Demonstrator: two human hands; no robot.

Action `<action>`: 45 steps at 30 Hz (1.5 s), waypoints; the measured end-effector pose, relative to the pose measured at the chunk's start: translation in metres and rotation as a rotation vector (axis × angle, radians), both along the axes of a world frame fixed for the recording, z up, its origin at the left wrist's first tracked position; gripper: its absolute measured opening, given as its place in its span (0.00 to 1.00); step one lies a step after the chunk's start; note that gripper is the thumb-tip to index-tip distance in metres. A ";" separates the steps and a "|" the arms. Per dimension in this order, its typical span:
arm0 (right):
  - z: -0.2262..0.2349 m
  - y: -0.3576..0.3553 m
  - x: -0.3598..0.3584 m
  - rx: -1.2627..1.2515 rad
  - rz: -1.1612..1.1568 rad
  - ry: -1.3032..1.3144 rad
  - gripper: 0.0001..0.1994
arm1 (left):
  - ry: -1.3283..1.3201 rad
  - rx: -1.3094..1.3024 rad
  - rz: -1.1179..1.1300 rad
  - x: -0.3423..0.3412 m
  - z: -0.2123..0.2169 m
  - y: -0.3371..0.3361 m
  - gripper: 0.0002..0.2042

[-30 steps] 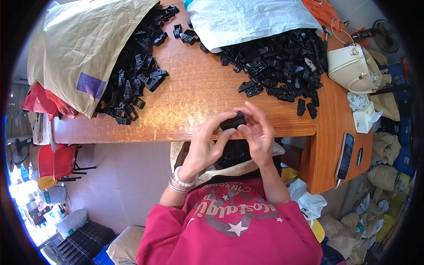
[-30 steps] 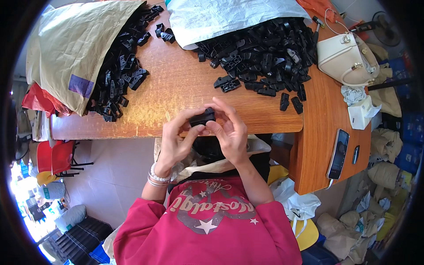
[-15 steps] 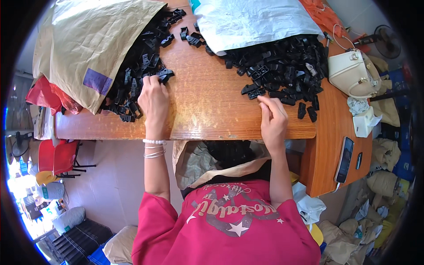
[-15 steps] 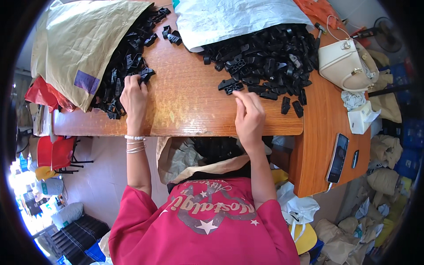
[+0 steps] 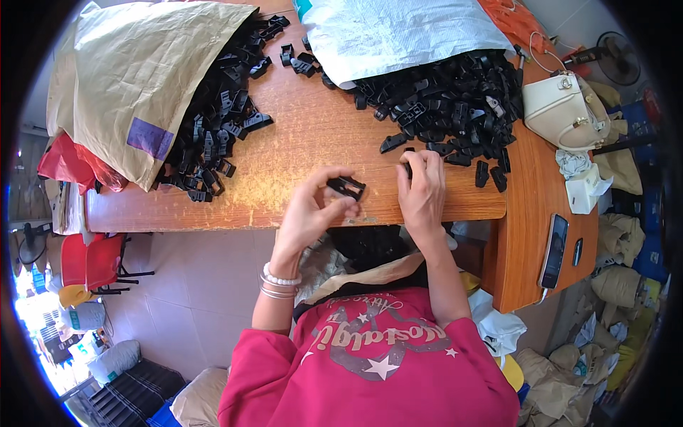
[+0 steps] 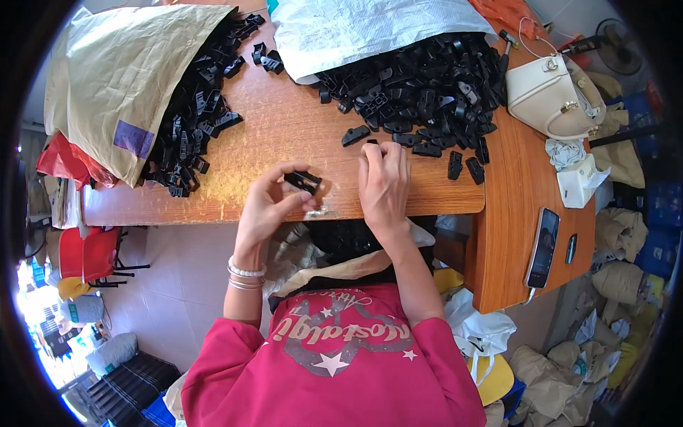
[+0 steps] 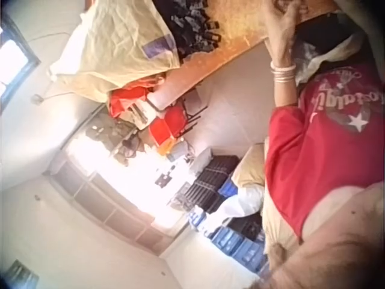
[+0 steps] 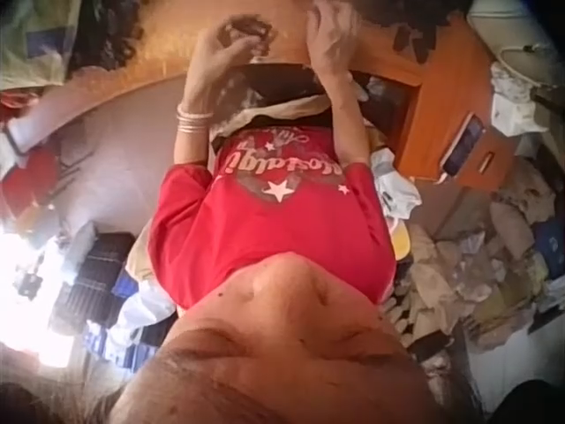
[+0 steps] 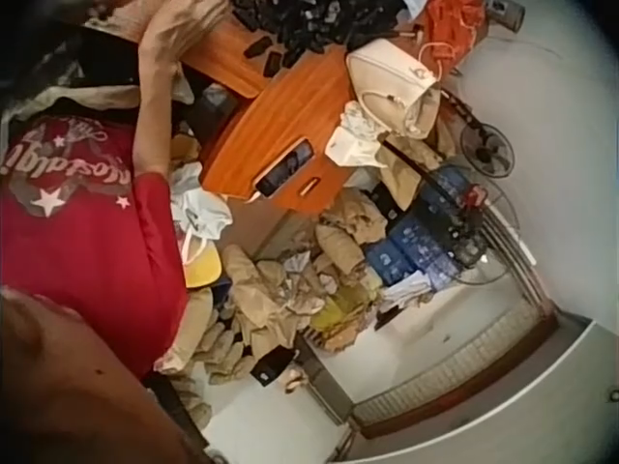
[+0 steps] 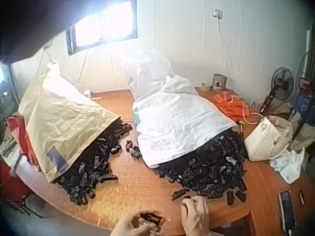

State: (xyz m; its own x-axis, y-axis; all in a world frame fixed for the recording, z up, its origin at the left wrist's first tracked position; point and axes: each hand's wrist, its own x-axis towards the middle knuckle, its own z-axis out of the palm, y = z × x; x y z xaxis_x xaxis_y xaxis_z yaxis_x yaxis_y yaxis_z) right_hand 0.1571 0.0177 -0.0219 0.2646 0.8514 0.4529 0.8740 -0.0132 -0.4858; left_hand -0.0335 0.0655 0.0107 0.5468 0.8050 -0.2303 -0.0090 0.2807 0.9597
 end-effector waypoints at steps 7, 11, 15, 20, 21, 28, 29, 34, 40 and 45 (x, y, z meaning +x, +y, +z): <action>0.027 -0.021 -0.015 0.120 0.425 0.516 0.13 | 0.154 0.064 0.026 0.005 0.003 -0.015 0.16; 0.025 -0.024 -0.015 0.134 0.513 0.576 0.14 | 0.216 0.126 -0.035 0.006 0.012 -0.018 0.17; 0.027 -0.025 -0.018 0.139 0.575 0.369 0.13 | 0.013 -0.035 0.056 0.005 0.006 -0.021 0.15; 0.030 -0.031 -0.030 0.089 0.333 0.692 0.12 | -0.087 0.166 0.067 0.009 0.006 -0.034 0.15; 0.027 -0.032 -0.029 0.029 0.329 0.744 0.11 | 0.022 0.290 0.095 0.011 0.007 -0.037 0.15; 0.023 -0.037 -0.008 -0.175 0.535 0.875 0.05 | 0.353 0.680 0.124 -0.006 -0.001 -0.003 0.16; 0.019 -0.035 -0.009 -0.112 0.538 0.813 0.04 | 0.434 0.787 0.315 -0.011 -0.012 0.015 0.13; 0.022 -0.021 -0.008 -0.099 0.351 0.688 0.07 | 1.065 1.220 0.430 -0.046 -0.009 0.097 0.14; 0.006 0.020 0.004 0.072 0.071 0.134 0.13 | 1.202 1.266 0.292 -0.036 -0.013 0.098 0.07; 0.012 0.023 -0.001 0.042 0.022 -0.079 0.15 | 0.730 0.831 0.373 -0.019 -0.005 0.064 0.09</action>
